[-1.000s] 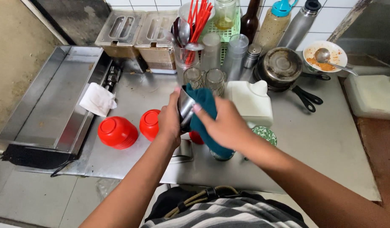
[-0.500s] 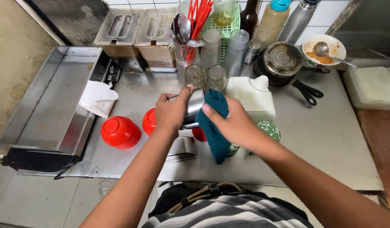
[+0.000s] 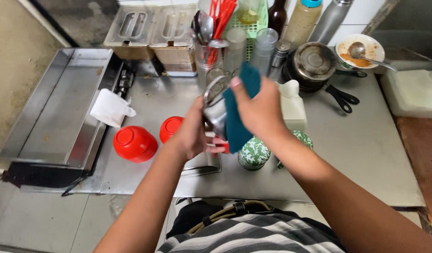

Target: Wiping mugs and containers with a cloth and organizing them on a counter.

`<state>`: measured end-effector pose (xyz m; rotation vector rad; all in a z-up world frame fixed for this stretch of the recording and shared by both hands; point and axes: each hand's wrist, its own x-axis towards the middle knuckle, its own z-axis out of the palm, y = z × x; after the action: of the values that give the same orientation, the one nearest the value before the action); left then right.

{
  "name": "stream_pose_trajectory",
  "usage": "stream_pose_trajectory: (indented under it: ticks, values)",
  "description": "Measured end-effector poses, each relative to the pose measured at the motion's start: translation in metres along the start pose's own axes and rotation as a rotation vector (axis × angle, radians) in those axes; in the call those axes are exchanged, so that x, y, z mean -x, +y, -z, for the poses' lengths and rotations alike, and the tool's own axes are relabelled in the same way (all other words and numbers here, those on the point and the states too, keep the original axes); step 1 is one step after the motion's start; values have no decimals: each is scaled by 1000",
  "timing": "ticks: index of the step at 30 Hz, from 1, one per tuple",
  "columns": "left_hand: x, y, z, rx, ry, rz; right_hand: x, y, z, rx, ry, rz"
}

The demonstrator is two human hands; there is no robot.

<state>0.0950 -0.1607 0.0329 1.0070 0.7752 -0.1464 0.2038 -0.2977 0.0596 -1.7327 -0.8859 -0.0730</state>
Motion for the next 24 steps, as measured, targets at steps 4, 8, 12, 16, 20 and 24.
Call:
stream_pose_trajectory:
  ticks: [4, 8, 12, 16, 20, 24]
  values:
    - [8, -7, -14, -59, 195, -510, -8, 24, -9, -135, 85, -360]
    - [-23, -16, 7, -318, 208, -834, -8, 11, -3, -462, -24, -533]
    - [-3, 8, 3, 478, -56, -133, 9, 6, 3, -475, -208, -257]
    - [-3, -7, -5, 549, -11, 69, 8, 14, -4, -375, -205, -223]
    - [-14, -29, -24, 196, 250, -281, -1, 27, -10, -376, -20, -510]
    - [11, -42, -22, -617, 493, -1063, -17, 46, -4, -631, 27, -894]
